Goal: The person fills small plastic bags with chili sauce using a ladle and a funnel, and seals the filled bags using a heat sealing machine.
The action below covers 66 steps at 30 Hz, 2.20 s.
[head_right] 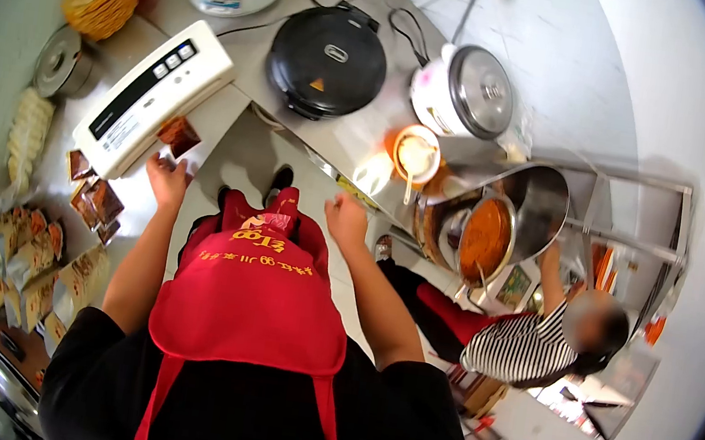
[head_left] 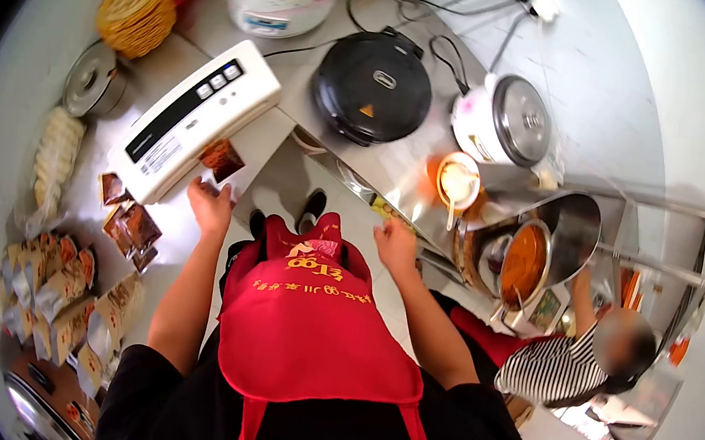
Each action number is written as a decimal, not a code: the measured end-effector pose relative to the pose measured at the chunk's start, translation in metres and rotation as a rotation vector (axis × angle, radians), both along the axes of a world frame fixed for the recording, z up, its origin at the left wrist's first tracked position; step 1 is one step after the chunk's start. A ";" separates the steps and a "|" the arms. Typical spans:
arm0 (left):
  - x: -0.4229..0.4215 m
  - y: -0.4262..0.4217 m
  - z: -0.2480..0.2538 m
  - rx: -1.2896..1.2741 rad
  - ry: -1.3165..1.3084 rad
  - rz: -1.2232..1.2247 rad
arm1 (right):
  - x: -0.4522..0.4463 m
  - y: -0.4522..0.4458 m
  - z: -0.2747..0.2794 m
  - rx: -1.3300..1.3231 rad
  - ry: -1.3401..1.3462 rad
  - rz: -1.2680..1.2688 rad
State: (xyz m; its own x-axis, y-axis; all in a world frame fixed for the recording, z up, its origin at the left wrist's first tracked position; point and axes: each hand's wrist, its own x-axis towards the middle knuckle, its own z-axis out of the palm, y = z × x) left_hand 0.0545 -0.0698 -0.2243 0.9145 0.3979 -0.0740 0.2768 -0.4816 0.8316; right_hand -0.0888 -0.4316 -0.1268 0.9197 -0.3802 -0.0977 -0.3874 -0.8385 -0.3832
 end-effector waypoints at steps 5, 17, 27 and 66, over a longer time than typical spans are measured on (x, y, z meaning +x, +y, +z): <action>-0.028 0.003 0.022 0.067 0.091 -0.080 | 0.058 -0.050 -0.037 -0.235 -0.160 0.137; -0.083 -0.080 0.054 0.151 0.019 -0.293 | 0.036 -0.076 -0.078 -0.509 -0.044 0.351; -0.057 -0.293 0.194 0.444 -0.363 -1.467 | -0.007 -0.099 0.090 0.050 -0.234 0.572; 0.015 -0.299 0.221 -0.335 0.314 -1.236 | -0.029 -0.169 -0.050 1.957 -0.311 -1.233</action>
State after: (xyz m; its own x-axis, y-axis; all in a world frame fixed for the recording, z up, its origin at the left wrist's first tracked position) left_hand 0.0696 -0.3688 -0.0037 0.5856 -0.7611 -0.2791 0.0078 -0.3390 0.9407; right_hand -0.1177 -0.6003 -0.1770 0.4670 -0.2263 -0.8548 -0.0306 0.9620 -0.2714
